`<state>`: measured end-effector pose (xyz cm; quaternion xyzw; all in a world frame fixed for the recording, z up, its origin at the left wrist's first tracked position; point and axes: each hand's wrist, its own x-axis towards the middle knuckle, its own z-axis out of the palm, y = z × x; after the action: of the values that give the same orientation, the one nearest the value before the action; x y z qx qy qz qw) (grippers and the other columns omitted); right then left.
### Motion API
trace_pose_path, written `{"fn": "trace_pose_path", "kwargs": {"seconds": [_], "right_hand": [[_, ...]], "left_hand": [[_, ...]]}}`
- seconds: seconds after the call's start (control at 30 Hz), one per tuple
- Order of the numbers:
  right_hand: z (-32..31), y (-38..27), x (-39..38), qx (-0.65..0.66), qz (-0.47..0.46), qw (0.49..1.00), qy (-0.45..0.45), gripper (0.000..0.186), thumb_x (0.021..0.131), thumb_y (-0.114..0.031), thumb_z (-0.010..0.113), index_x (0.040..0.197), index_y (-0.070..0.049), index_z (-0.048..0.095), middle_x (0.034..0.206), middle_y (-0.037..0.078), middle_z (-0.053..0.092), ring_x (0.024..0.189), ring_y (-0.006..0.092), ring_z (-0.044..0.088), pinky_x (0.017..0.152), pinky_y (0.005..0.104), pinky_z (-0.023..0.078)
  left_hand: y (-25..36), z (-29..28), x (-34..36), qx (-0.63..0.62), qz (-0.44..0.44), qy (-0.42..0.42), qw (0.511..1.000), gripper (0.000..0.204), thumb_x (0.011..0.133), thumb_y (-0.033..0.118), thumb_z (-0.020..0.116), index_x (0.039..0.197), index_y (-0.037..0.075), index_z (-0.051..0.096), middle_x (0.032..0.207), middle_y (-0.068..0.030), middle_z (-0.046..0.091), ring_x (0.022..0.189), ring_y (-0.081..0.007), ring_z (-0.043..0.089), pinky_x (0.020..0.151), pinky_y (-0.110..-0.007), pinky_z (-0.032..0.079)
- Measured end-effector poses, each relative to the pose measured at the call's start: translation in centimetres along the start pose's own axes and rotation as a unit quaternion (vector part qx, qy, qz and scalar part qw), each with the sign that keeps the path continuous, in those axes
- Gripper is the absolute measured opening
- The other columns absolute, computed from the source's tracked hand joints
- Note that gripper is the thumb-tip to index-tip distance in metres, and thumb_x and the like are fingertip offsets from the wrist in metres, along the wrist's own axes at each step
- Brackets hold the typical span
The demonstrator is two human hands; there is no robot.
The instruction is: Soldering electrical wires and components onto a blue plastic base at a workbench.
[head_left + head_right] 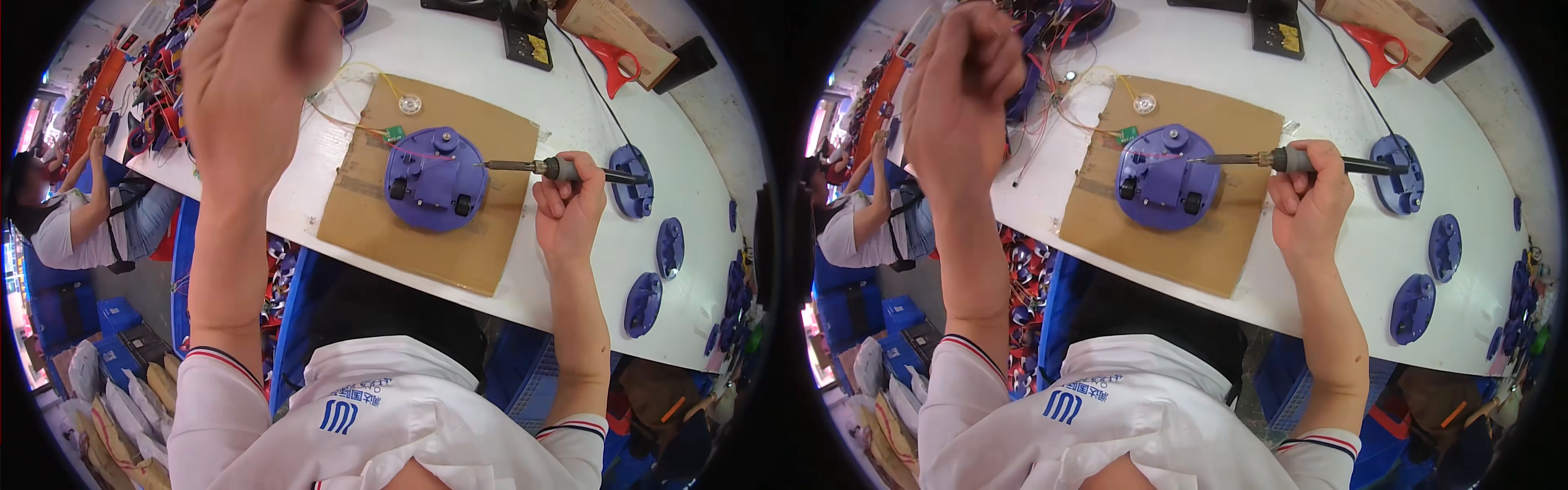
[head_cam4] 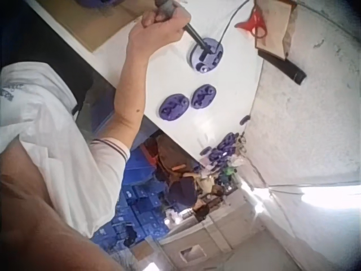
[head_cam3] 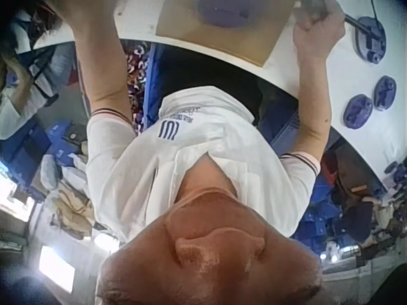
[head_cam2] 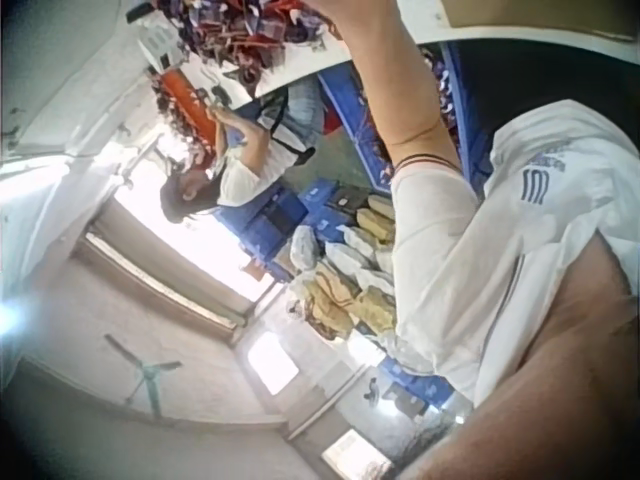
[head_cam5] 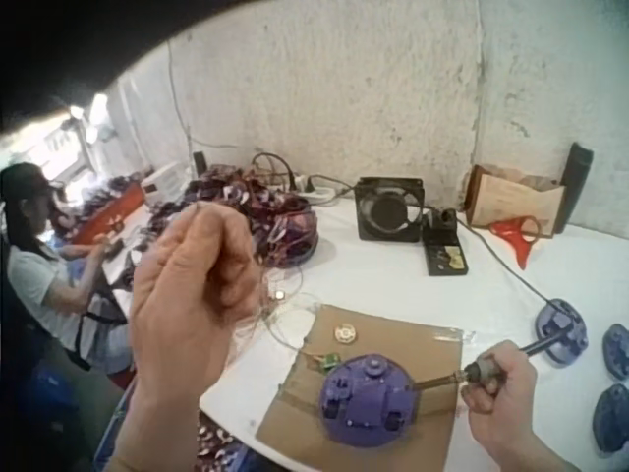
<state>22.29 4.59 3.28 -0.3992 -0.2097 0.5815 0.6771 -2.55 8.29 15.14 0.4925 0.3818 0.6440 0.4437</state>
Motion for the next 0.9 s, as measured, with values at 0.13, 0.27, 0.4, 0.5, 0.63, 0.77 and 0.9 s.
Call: {"fn": "trace_pose_path", "kwargs": {"seconds": [0.13,0.27,0.4,0.5,0.63,0.77,0.9], "right_hand": [[0.8,0.5,-1.3,-0.065,-0.007,0.996,-0.062,0.018,0.092,-0.017,0.048,0.085,-0.003,0.057,0.056,-0.002,0.039,0.04,0.0035,0.025,0.039,0.0176,0.02],[1.5,1.3,-2.1,-0.09,-0.015,0.992,-0.091,0.017,0.092,-0.016,0.048,0.085,-0.002,0.057,0.056,-0.002,0.039,0.041,0.0035,0.026,0.039,0.0171,0.022],[1.6,1.9,-2.3,-0.107,-0.025,0.989,-0.1,0.017,0.092,-0.015,0.048,0.085,-0.002,0.057,0.055,-0.002,0.039,0.041,0.0036,0.026,0.04,0.0168,0.023],[1.7,2.1,-2.5,-0.113,-0.032,0.988,-0.099,0.016,0.092,-0.014,0.048,0.085,-0.002,0.057,0.055,-0.002,0.038,0.041,0.0037,0.027,0.04,0.0166,0.024],[1.8,2.5,-2.7,-0.129,-0.043,0.985,-0.101,0.016,0.092,-0.014,0.049,0.085,-0.002,0.057,0.055,-0.002,0.039,0.042,0.0038,0.027,0.041,0.0167,0.025],[1.8,2.7,-2.7,-0.139,-0.044,0.985,-0.097,0.016,0.092,-0.014,0.049,0.086,-0.002,0.057,0.055,-0.002,0.039,0.042,0.0039,0.028,0.041,0.0166,0.026],[1.7,2.8,-2.6,-0.14,-0.043,0.985,-0.095,0.016,0.092,-0.015,0.049,0.086,-0.002,0.057,0.056,-0.002,0.039,0.042,0.0039,0.028,0.041,0.0167,0.026]], "left_hand": [[-1.3,-3.6,-5.9,0.004,-0.146,-0.045,0.988,0.02,0.093,0.015,0.041,0.081,0.003,0.053,0.067,-0.0014,0.043,0.056,-0.01,0.033,0.052,-0.023,0.028],[-5.0,-3.2,-11.8,0.161,-0.193,-0.041,0.967,0.022,0.094,0.011,0.038,0.084,0.001,0.055,0.077,-0.0033,0.049,0.065,-0.0104,0.04,0.056,-0.023,0.031],[-7.1,-3.2,-13.2,0.197,-0.11,-0.026,0.974,0.014,0.091,0.004,0.049,0.088,-0.001,0.062,0.078,-0.004,0.053,0.066,-0.0097,0.043,0.056,-0.022,0.033],[-7.8,-3.2,-13.6,0.244,-0.031,-0.02,0.969,0.01,0.088,0.0,0.056,0.089,-0.001,0.066,0.077,-0.004,0.054,0.065,-0.009,0.044,0.055,-0.022,0.034],[-8.2,-3.0,-13.8,0.277,-0.014,0.035,0.96,0.009,0.078,-0.004,0.068,0.085,0.002,0.071,0.071,-0.0027,0.054,0.057,-0.0094,0.042,0.05,-0.021,0.032],[-9.8,-3.5,-14.3,0.394,0.122,-0.001,0.911,0.008,0.073,-0.003,0.071,0.079,0.001,0.07,0.068,-0.0013,0.053,0.052,-0.011,0.039,0.047,-0.021,0.031],[-10.1,-3.7,-14.6,0.454,0.138,-0.024,0.88,0.01,0.069,-0.004,0.072,0.076,0.002,0.069,0.065,0.0002,0.051,0.052,-0.0125,0.04,0.048,-0.021,0.031]]}}
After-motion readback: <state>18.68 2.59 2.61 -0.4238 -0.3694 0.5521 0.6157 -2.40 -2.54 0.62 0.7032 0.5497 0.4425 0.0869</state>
